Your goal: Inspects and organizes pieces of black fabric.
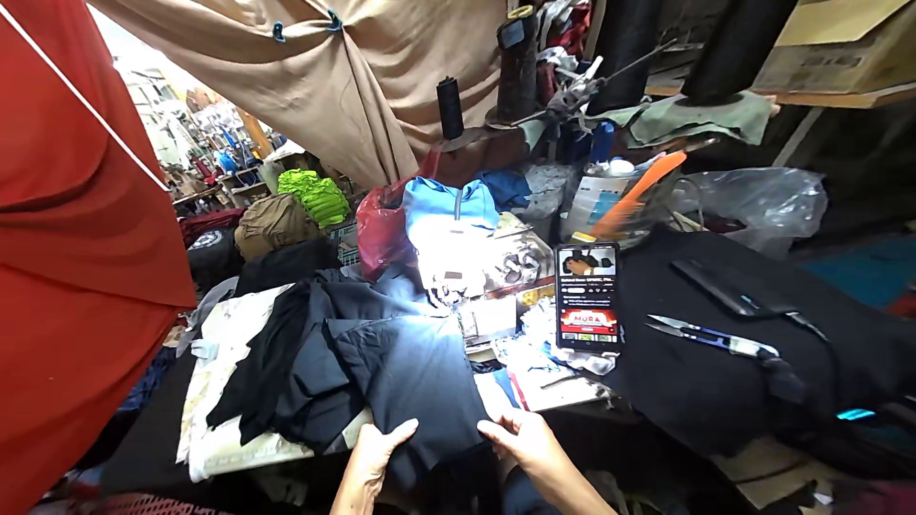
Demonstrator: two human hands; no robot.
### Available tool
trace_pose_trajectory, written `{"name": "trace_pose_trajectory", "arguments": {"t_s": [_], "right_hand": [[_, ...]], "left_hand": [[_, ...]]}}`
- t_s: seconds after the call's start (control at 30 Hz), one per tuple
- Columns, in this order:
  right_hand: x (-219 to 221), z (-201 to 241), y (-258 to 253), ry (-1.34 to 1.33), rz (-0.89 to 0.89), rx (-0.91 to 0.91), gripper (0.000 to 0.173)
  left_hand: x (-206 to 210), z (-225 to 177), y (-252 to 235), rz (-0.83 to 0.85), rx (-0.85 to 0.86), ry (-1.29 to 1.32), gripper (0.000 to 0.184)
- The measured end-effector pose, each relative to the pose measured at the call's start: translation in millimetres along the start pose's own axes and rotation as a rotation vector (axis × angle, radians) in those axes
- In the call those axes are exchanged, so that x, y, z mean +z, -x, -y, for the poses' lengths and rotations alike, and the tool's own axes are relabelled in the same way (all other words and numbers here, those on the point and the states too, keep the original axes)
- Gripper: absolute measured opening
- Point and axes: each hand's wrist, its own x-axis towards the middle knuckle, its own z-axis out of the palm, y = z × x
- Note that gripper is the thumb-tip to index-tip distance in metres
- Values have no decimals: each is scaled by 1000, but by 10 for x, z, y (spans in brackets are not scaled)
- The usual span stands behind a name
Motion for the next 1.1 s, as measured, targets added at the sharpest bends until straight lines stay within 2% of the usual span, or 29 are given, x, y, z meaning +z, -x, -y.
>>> {"name": "trace_pose_trajectory", "arguments": {"t_s": [0.13, 0.33, 0.47, 0.6, 0.83, 1.03, 1.1], "right_hand": [[-3, -21, 2, -55, -9, -22, 14], [-61, 41, 105, 59, -20, -150, 21], [-5, 101, 171, 99, -43, -148, 20], [57, 152, -24, 159, -94, -156, 25], [109, 431, -767, 151, -80, -148, 24], [281, 736, -1180, 148, -169, -127, 31], [338, 627, -1285, 105, -245, -130, 39]], "left_hand": [[55, 33, 48, -50, 27, 40, 47], [343, 221, 254, -362, 324, -58, 32], [387, 178, 253, -449, 410, -109, 30], [386, 37, 110, -466, 502, -121, 28], [407, -498, -468, -466, 564, -176, 33], [343, -874, -1132, -346, 665, -267, 38], [313, -941, -1304, -300, 687, -300, 40]]}}
